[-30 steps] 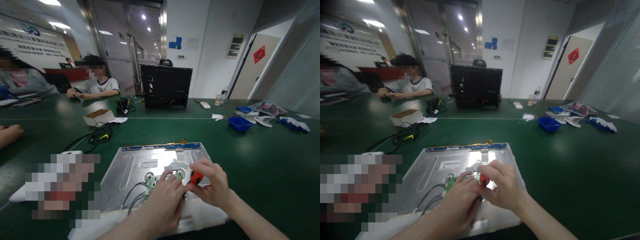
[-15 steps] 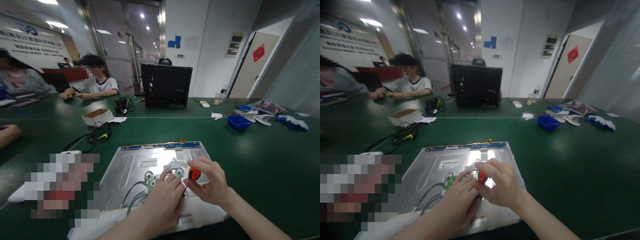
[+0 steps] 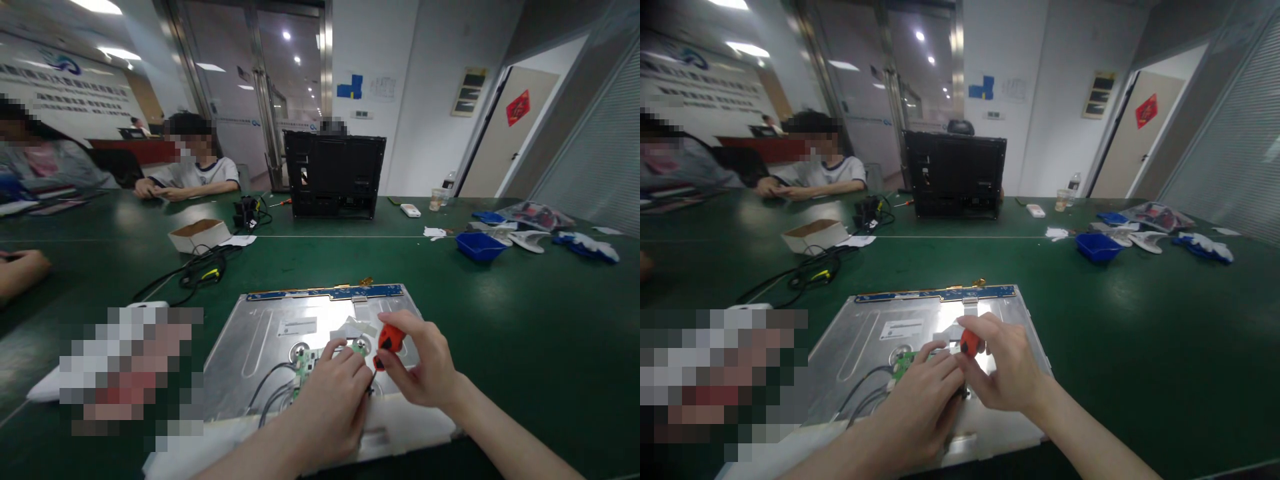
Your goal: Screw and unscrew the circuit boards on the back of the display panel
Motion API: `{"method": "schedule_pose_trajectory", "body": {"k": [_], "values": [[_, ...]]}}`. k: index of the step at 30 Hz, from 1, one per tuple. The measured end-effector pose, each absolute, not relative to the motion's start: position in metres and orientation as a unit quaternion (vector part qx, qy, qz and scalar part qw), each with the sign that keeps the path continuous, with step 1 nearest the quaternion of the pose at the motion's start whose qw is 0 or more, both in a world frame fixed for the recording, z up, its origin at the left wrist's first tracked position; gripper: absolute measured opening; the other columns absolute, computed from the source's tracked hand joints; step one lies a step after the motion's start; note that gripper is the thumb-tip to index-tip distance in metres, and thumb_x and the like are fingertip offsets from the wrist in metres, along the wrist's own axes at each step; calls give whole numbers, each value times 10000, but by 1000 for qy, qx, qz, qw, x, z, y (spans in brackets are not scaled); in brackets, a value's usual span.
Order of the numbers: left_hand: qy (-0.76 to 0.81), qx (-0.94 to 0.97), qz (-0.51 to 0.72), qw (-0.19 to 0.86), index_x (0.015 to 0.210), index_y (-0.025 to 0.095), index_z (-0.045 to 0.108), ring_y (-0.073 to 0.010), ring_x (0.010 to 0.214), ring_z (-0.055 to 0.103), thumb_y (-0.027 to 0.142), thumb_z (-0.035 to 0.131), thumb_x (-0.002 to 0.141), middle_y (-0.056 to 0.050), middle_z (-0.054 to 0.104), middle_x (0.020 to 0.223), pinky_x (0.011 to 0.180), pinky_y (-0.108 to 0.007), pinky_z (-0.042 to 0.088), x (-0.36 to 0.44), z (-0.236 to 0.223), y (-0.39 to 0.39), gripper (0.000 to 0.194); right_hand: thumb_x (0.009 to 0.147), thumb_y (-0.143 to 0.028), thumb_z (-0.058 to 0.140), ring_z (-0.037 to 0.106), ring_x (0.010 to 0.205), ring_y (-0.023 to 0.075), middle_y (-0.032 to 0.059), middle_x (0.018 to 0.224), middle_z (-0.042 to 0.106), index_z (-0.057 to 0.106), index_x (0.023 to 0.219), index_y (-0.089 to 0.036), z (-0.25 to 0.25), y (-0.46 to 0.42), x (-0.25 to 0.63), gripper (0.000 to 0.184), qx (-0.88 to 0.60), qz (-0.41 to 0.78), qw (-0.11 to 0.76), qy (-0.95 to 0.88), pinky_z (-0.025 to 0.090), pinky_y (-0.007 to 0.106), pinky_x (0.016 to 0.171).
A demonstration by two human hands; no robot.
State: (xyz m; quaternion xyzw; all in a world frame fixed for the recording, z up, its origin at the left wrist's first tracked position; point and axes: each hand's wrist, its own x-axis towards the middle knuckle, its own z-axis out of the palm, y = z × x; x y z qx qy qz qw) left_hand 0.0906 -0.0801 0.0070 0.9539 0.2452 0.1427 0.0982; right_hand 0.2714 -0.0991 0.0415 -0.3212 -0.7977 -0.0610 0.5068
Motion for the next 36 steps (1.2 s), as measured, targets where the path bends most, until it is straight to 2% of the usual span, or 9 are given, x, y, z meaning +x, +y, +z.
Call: {"method": "schedule_pose_trajectory", "body": {"k": [7, 13, 17, 22, 26, 30, 32, 36], "values": [[242, 952, 161, 99, 978, 203, 589, -261, 952, 596, 194, 529, 812, -77, 663, 985, 1045, -501, 323, 90, 3, -81, 177, 881, -202, 546, 548, 548, 123, -25, 717, 607, 461, 1182, -207, 39, -97, 269, 313, -315, -57, 513, -797, 434, 234, 501], [240, 950, 169, 102, 963, 213, 595, -266, 942, 593, 198, 526, 807, -78, 658, 959, 1036, -512, 328, 92, 0, -80, 172, 853, -167, 475, 630, 688, 173, 56, 853, 664, 426, 1258, -166, 46, -103, 266, 408, -308, -42, 507, -804, 520, 286, 593], [249, 947, 166, 115, 967, 206, 599, -263, 950, 588, 200, 525, 805, -78, 657, 974, 1044, -505, 317, 92, 2, -79, 178, 847, -130, 490, 617, 652, 156, 33, 816, 657, 413, 1274, -176, 44, -101, 266, 437, -321, -52, 507, -798, 509, 264, 565], [247, 946, 172, 123, 974, 196, 598, -252, 951, 588, 190, 542, 780, -74, 664, 989, 1057, -483, 310, 92, 5, -79, 201, 890, -238, 567, 553, 528, 116, -33, 709, 610, 446, 1195, -214, 36, -95, 267, 328, -325, -66, 522, -785, 442, 222, 490], [250, 948, 162, 117, 918, 201, 599, -254, 940, 585, 194, 543, 773, -67, 661, 959, 1062, -490, 310, 91, 5, -79, 156, 908, -322, 527, 604, 586, 146, 1, 752, 645, 445, 1239, -199, 39, -96, 268, 362, -316, -60, 506, -801, 474, 250, 521], [248, 949, 157, 117, 909, 206, 592, -262, 933, 585, 190, 543, 772, -71, 657, 950, 1056, -504, 313, 91, 6, -78, 146, 867, -181, 453, 655, 696, 177, 35, 821, 674, 400, 1330, -177, 45, -98, 268, 466, -309, -47, 500, -808, 520, 288, 587], [244, 950, 159, 116, 942, 209, 594, -264, 946, 585, 187, 537, 785, -73, 655, 963, 1053, -506, 314, 91, 6, -78, 168, 843, -146, 482, 630, 639, 156, 17, 798, 664, 416, 1317, -196, 44, -98, 268, 481, -315, -53, 510, -799, 503, 264, 544], [244, 949, 161, 119, 968, 212, 596, -255, 958, 583, 197, 538, 803, -67, 653, 978, 1055, -488, 313, 90, 7, -78, 175, 846, -194, 573, 549, 522, 126, -35, 685, 607, 462, 1223, -226, 36, -94, 269, 394, -321, -77, 528, -782, 434, 225, 453]]}}
